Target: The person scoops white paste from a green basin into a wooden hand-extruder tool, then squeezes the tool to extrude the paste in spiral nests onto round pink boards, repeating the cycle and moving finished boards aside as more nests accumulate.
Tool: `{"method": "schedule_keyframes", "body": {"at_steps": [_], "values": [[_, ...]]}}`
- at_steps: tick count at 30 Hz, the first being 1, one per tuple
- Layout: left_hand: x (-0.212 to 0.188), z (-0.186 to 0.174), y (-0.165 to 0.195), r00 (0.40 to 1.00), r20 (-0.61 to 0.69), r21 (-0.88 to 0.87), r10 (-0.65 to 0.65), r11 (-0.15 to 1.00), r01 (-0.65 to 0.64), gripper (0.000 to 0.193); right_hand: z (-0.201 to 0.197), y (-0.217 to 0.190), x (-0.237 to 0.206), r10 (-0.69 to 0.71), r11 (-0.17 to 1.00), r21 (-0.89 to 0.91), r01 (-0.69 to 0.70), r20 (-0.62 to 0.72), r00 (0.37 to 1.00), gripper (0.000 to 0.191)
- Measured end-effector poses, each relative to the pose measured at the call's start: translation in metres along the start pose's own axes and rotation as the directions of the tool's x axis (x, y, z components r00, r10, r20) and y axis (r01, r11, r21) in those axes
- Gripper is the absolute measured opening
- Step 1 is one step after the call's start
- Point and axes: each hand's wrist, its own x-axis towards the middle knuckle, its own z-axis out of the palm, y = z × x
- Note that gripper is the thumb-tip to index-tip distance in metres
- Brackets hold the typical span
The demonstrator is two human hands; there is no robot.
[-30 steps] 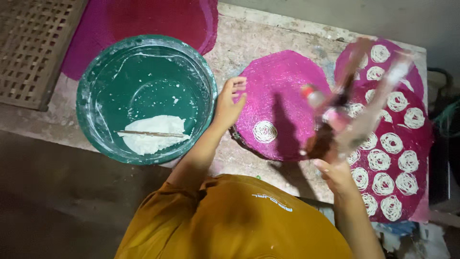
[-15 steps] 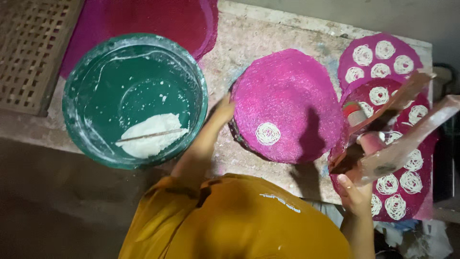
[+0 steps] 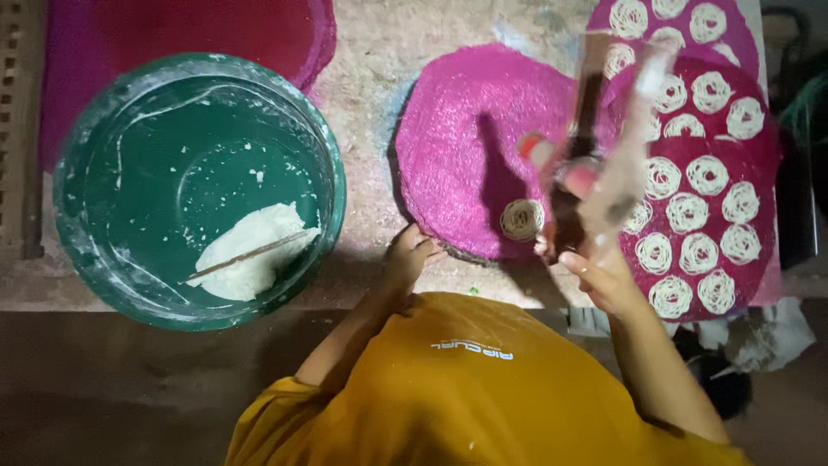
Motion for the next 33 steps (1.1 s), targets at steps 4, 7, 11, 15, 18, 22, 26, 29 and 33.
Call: {"method": "schedule_keyframes", "body": {"at_steps": [4, 7, 11, 15, 18, 22, 26, 29, 33], "values": [[0.013, -0.003, -0.005, 0.998, 0.032, -0.027, -0.052, 0.998, 0.053, 0.042, 0.013, -0.010, 0.007, -0.012, 1.000, -0.025, 0.016, 0.153, 0.988, 0.064], [0.015, -0.006, -0.008, 0.991, 0.096, -0.103, -0.093, 0.989, 0.103, 0.049, 0.014, -0.015, 0.002, -0.003, 0.998, -0.063, 0.013, 0.151, 0.988, 0.067], [0.015, 0.005, -0.012, 0.991, 0.128, -0.209, -0.035, 0.976, 0.061, 0.056, 0.001, -0.016, -0.011, -0.022, 0.996, -0.085, 0.032, 0.117, 0.993, 0.064], [0.025, 0.020, -0.018, 0.991, 0.124, -0.266, -0.059, 0.960, 0.091, 0.055, -0.019, -0.007, -0.022, -0.075, 0.997, -0.022, 0.076, 0.053, 0.996, 0.061], [0.024, 0.012, -0.019, 0.980, 0.159, -0.093, -0.116, 0.987, 0.132, 0.050, -0.032, 0.003, -0.029, -0.127, 0.991, -0.044, 0.126, -0.006, 0.992, 0.076], [0.004, -0.029, -0.002, 0.916, 0.304, 0.464, -0.260, 0.881, 0.096, 0.044, -0.050, 0.017, -0.023, 0.024, 0.992, -0.124, -0.022, 0.015, 1.000, 0.087], [0.033, -0.011, 0.060, 0.909, 0.403, 0.310, 0.107, 0.918, -0.246, 0.062, -0.056, 0.039, 0.005, 0.060, 0.997, 0.016, -0.073, 0.411, 0.910, 0.091], [0.058, 0.025, 0.119, 0.877, 0.421, -0.537, 0.232, 0.843, 0.035, 0.088, -0.050, 0.054, 0.014, 0.364, 0.930, -0.214, -0.300, 0.412, 0.835, 0.092], [0.071, 0.076, 0.151, 0.432, 0.710, -0.664, 0.556, 0.732, 0.150, 0.090, -0.056, 0.034, 0.014, 0.505, 0.768, 0.064, -0.637, 0.550, 0.665, 0.081]]}}
